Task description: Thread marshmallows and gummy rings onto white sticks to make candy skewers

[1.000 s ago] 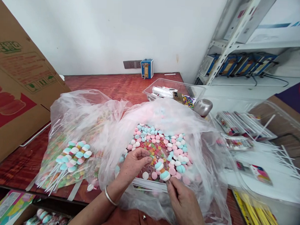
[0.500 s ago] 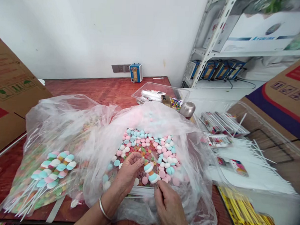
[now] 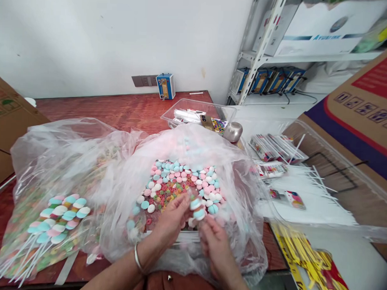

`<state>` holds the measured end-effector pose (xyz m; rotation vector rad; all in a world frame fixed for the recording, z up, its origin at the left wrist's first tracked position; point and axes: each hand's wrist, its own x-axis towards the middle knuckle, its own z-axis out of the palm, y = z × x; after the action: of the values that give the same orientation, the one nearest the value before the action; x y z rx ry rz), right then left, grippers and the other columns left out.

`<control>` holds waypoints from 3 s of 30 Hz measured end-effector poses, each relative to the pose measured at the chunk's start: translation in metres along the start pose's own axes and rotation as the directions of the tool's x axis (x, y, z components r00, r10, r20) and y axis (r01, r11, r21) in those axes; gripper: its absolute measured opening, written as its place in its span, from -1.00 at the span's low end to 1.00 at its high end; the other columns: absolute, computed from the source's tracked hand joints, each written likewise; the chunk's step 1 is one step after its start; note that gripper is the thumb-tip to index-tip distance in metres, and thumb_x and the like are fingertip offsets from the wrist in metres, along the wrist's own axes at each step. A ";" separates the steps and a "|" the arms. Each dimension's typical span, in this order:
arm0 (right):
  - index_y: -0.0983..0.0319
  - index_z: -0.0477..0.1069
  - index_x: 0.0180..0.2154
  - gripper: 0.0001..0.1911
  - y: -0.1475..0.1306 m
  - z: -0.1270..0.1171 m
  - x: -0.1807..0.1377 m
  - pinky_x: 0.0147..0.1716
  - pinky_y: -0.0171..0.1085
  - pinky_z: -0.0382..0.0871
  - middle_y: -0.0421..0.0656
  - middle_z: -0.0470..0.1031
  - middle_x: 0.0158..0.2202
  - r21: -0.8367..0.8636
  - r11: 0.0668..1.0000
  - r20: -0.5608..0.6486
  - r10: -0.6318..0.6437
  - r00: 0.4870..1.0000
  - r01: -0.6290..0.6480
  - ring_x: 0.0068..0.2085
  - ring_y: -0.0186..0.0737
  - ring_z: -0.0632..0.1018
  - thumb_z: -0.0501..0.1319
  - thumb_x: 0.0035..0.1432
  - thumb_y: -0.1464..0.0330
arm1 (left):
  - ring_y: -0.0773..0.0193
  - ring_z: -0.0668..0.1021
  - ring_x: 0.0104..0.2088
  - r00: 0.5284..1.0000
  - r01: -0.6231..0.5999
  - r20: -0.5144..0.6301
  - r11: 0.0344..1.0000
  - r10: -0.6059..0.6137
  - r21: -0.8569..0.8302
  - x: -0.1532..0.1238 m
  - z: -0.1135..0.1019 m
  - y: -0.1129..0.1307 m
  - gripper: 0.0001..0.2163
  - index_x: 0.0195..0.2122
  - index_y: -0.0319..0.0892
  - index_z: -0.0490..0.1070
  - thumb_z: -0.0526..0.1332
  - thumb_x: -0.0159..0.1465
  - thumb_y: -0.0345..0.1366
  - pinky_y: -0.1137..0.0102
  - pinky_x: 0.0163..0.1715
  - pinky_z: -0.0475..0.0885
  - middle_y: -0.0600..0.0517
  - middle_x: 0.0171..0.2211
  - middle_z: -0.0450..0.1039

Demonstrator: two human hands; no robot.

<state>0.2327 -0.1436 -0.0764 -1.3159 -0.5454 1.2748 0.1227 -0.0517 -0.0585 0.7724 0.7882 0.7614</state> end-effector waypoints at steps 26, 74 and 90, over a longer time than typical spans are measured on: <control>0.21 0.32 -0.36 -0.44 -0.016 -0.026 -0.003 -0.70 -0.47 -0.26 -0.47 0.15 -0.67 0.327 0.932 -0.159 0.217 0.963 -0.156 -0.67 -0.59 -0.01 0.48 -0.24 0.01 | 0.24 0.57 -0.41 0.948 -0.139 -0.053 0.557 0.314 0.819 0.103 -0.016 0.013 -0.91 -0.35 -0.20 0.48 0.26 0.17 -0.30 0.40 -0.39 0.41 -0.01 -0.44 0.56; 0.20 0.43 -0.43 -0.65 -0.021 -0.016 -0.017 -0.67 -0.39 -0.13 -0.35 0.10 -0.66 -0.203 0.979 0.012 0.006 1.000 -0.003 -0.62 -0.40 0.09 0.23 0.11 0.03 | 0.26 0.59 -0.32 0.976 -0.145 -0.116 0.948 0.184 0.284 0.037 0.005 0.013 -0.68 -0.19 -0.21 0.43 0.39 0.02 -0.30 0.38 -0.27 0.48 -0.02 -0.29 0.56; 0.14 0.21 -0.41 -0.63 -0.008 -0.001 -0.014 -0.76 -0.42 -0.17 -0.46 0.07 -0.72 -0.031 0.994 0.020 0.107 0.994 -0.107 -0.71 -0.51 -0.09 0.17 0.15 -0.01 | 0.29 0.56 -0.34 0.970 -0.225 -0.005 0.905 0.243 0.360 0.035 0.008 0.004 -0.80 -0.22 -0.18 0.42 0.28 0.11 -0.36 0.44 -0.34 0.44 0.02 -0.33 0.55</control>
<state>0.2322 -0.1545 -0.0648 -1.3728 -0.5163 1.3746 0.1453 -0.0234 -0.0631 1.1971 0.9024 0.8661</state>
